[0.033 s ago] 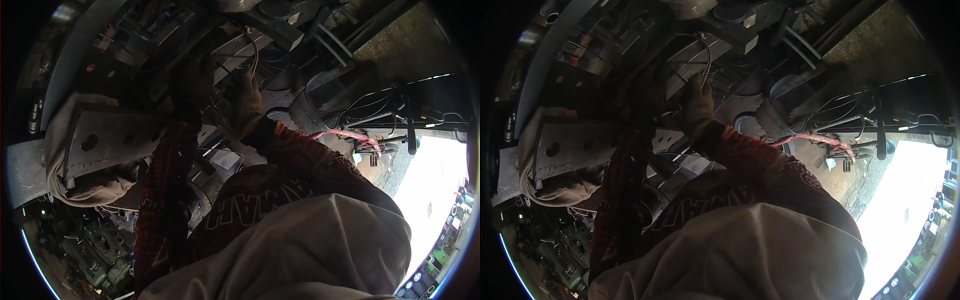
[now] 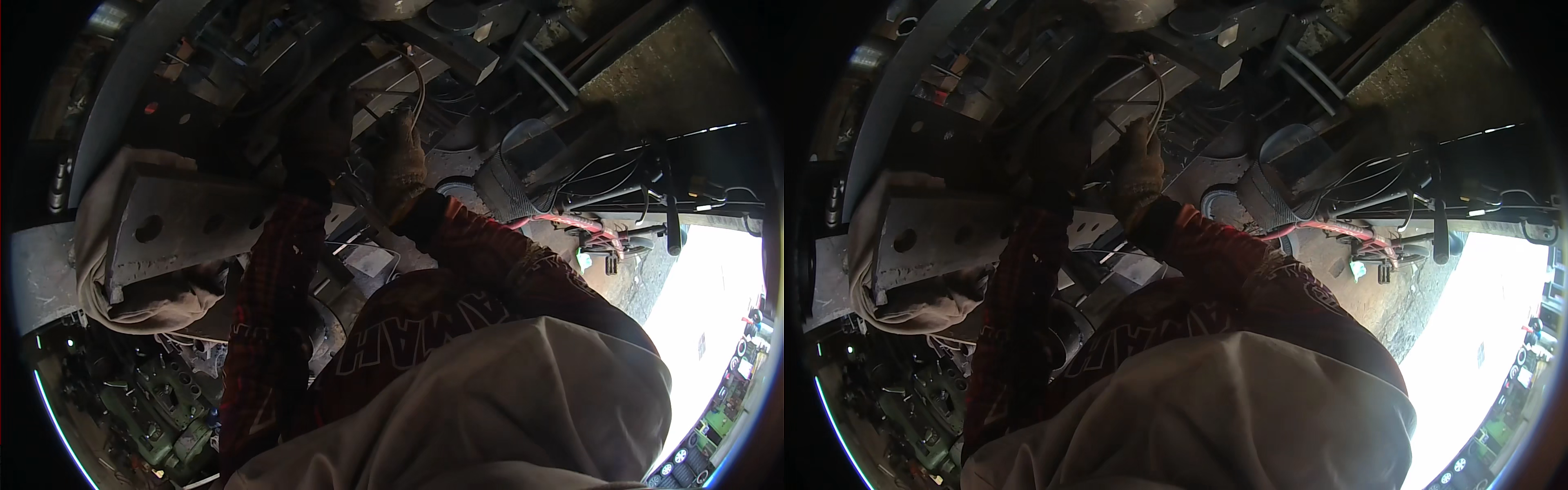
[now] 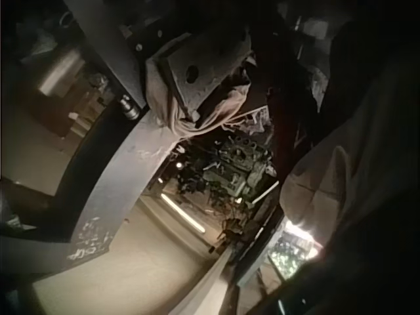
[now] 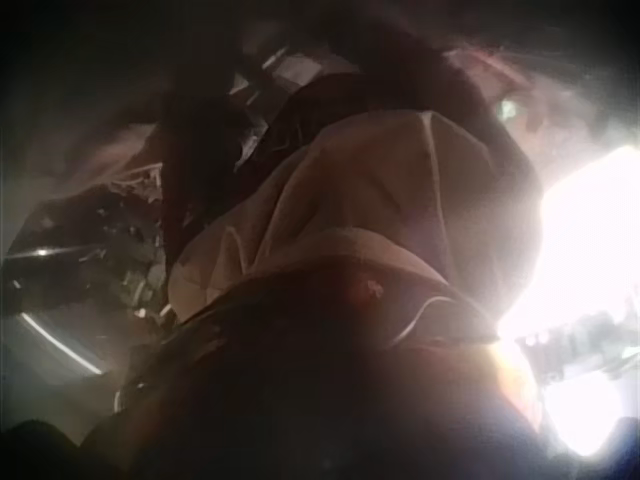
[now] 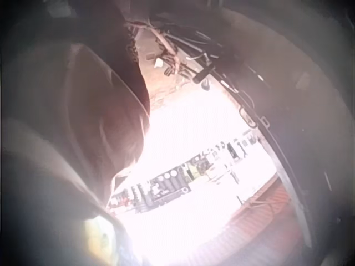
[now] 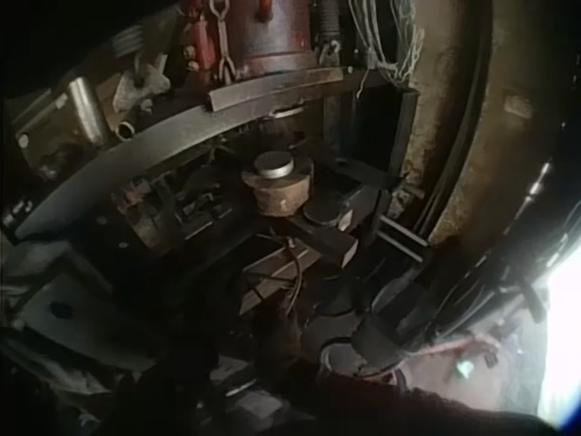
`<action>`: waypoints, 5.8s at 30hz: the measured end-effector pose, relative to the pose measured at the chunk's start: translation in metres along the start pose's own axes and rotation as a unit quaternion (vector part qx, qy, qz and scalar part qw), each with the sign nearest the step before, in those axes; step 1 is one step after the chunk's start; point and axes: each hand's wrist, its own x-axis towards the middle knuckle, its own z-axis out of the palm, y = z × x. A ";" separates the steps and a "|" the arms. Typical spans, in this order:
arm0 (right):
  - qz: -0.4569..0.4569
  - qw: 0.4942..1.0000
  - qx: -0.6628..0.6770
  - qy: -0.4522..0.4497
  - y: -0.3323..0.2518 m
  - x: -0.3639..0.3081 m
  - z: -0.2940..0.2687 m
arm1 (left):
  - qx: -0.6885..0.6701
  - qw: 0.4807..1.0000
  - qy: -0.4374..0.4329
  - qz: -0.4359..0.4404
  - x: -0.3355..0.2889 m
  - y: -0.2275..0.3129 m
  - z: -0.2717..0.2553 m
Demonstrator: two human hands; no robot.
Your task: The person secures circular metal components within a mechanical structure by hand and using a tool.
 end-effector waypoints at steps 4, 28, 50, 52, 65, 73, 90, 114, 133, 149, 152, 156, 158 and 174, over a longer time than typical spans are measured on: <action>-0.094 0.982 0.030 -0.164 -0.007 0.008 -0.025 | 0.002 1.000 0.008 -0.016 -0.002 -0.006 0.001; 0.216 0.940 0.225 -0.136 -0.014 0.052 -0.029 | -0.048 0.996 0.050 0.059 0.006 -0.010 0.006; 0.329 0.910 0.232 -0.101 -0.039 0.081 -0.032 | -0.047 0.995 0.076 0.047 0.000 -0.002 0.003; 0.166 0.972 -0.018 -0.167 -0.013 0.078 -0.047 | -0.036 0.983 0.140 0.113 0.001 -0.007 0.002; -0.079 0.868 -0.319 -0.372 -0.095 -0.025 -0.124 | -0.072 0.993 -0.077 0.060 -0.093 0.092 -0.032; -0.236 0.822 -0.364 -0.368 -0.101 0.024 -0.140 | 0.134 0.927 0.024 0.348 -0.063 0.112 -0.067; -0.203 0.851 -0.333 -0.351 -0.047 0.072 -0.153 | 0.028 0.962 -0.269 -0.033 -0.100 0.159 0.012; 0.063 0.947 -0.076 -0.304 -0.056 0.084 -0.129 | 0.013 0.976 -0.202 0.078 -0.097 0.145 0.010; -0.064 0.926 0.120 -0.352 0.028 0.109 -0.054 | 0.112 0.965 -0.138 0.191 -0.080 0.087 0.000; 0.273 0.892 0.258 -0.253 -0.019 0.113 -0.045 | 0.187 0.965 0.000 0.183 -0.063 0.086 0.024; 0.135 0.909 0.218 -0.328 0.005 0.128 -0.055 | 0.180 0.967 0.002 0.181 -0.052 0.098 0.024; 0.358 0.800 0.390 -0.283 -0.019 0.104 -0.072 | 0.161 0.978 -0.059 0.117 -0.051 0.098 0.025; 0.373 0.770 0.433 -0.283 -0.023 0.094 -0.068 | 0.162 0.978 -0.070 0.111 -0.052 0.097 0.015; -0.048 0.926 0.112 -0.358 0.014 0.106 -0.076 | 0.214 0.958 -0.057 0.183 -0.041 0.089 0.008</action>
